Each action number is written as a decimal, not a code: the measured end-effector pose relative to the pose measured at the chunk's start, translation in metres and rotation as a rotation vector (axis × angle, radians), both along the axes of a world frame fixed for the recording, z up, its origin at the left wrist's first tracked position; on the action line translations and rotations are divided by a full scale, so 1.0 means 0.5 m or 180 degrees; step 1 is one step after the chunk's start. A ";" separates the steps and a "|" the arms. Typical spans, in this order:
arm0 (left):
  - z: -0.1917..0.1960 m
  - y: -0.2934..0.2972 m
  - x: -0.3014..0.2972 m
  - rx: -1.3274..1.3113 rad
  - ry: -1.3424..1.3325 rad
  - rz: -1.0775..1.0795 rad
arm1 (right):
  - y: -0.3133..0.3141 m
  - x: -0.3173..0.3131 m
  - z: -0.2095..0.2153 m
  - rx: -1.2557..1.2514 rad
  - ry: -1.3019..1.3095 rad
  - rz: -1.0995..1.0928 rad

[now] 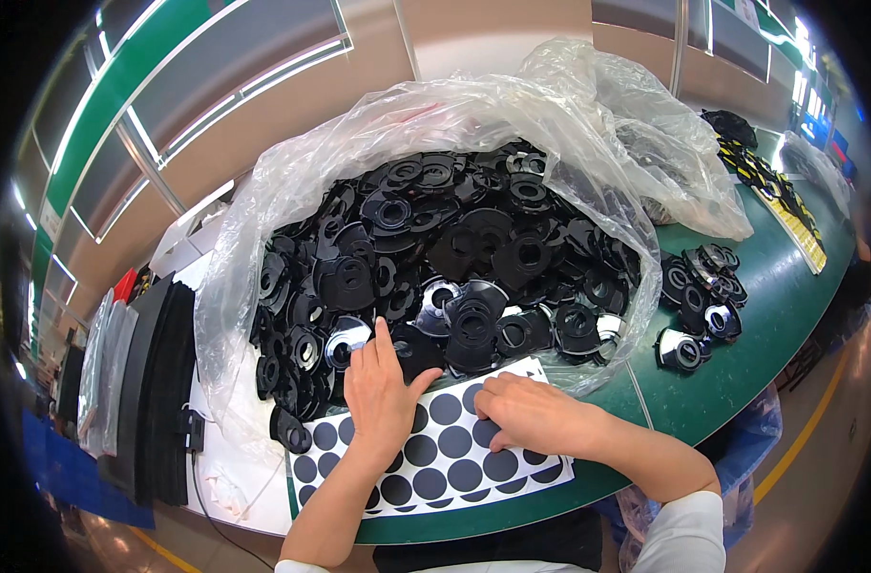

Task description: The person applies circular adhesive labels onto black plastic components by hand.

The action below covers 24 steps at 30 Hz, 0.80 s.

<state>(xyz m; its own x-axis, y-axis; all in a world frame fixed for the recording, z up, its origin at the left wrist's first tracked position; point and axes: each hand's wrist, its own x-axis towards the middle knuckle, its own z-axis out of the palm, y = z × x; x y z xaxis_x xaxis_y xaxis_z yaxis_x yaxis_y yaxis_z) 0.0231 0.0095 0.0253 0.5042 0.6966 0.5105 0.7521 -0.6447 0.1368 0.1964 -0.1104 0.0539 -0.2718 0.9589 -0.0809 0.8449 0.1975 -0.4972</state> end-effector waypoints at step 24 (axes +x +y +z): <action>-0.027 -0.055 0.009 -0.6518 -0.4848 -0.2017 | -0.034 -0.022 0.021 0.0640 -0.0353 -0.0011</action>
<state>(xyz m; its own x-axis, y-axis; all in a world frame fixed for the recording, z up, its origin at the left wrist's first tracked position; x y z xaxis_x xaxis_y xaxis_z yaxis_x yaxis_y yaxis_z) 0.0277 -0.0181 0.0117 0.8375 0.5246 -0.1530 -0.4132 0.7912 0.4508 0.1854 -0.1272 0.0646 -0.2687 0.9597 0.0827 0.8930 0.2804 -0.3521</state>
